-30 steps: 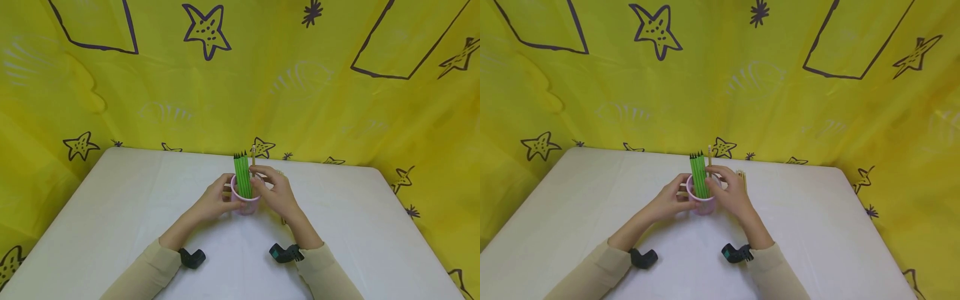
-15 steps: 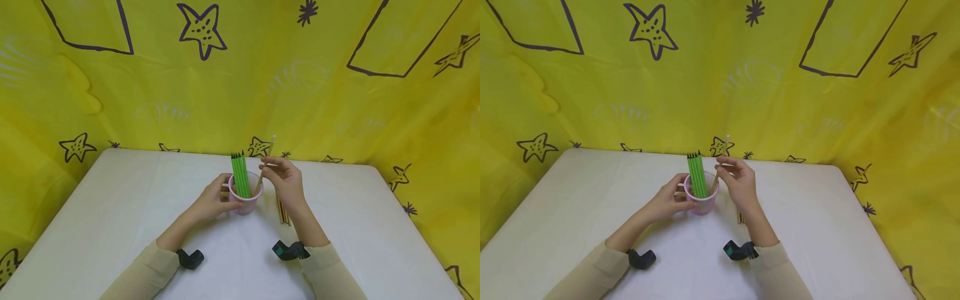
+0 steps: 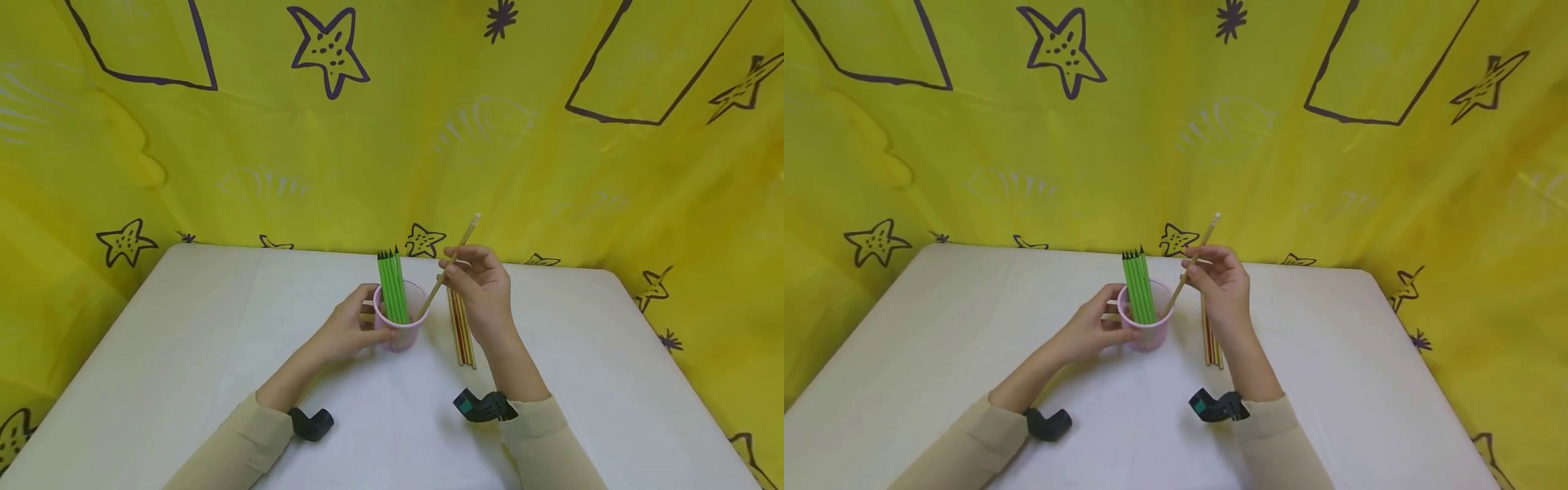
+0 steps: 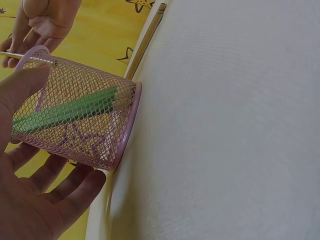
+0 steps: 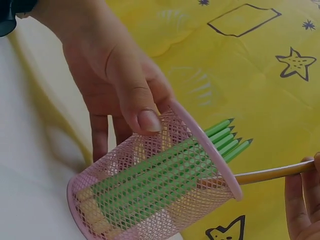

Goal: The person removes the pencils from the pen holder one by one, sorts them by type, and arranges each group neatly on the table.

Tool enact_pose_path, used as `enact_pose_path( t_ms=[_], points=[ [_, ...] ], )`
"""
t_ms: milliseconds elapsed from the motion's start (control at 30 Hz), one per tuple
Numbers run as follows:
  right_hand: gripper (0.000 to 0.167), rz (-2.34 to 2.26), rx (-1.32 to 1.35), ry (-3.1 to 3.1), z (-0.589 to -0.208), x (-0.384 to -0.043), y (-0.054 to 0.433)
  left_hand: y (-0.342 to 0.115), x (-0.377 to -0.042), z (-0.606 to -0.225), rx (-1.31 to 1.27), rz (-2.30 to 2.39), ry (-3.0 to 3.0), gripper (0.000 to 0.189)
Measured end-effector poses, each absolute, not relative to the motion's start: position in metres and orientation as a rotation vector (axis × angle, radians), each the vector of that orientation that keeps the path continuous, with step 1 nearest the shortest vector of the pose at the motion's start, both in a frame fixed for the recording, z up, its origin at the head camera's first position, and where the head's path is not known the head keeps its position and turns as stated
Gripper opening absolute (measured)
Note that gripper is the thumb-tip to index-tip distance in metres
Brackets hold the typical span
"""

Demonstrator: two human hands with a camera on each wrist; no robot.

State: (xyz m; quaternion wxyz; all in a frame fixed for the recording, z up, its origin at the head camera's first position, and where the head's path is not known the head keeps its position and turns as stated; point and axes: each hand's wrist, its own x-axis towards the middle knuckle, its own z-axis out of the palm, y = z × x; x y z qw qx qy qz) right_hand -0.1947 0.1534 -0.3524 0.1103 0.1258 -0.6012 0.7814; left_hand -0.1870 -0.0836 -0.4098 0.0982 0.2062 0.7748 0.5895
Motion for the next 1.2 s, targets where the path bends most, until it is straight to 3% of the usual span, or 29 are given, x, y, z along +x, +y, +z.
enact_pose_path(
  t_ms=[733,1200],
  points=[
    [0.048,2.521,0.238,-1.487,-0.340,-0.197,0.175,-0.084,-0.186,-0.409,0.595,1.736,2.288,0.075],
    [0.041,2.482,0.132,-1.477,-0.337,-0.201,0.189,-0.085,-0.187,-0.409,0.601,1.727,2.293,0.076]
  ],
)
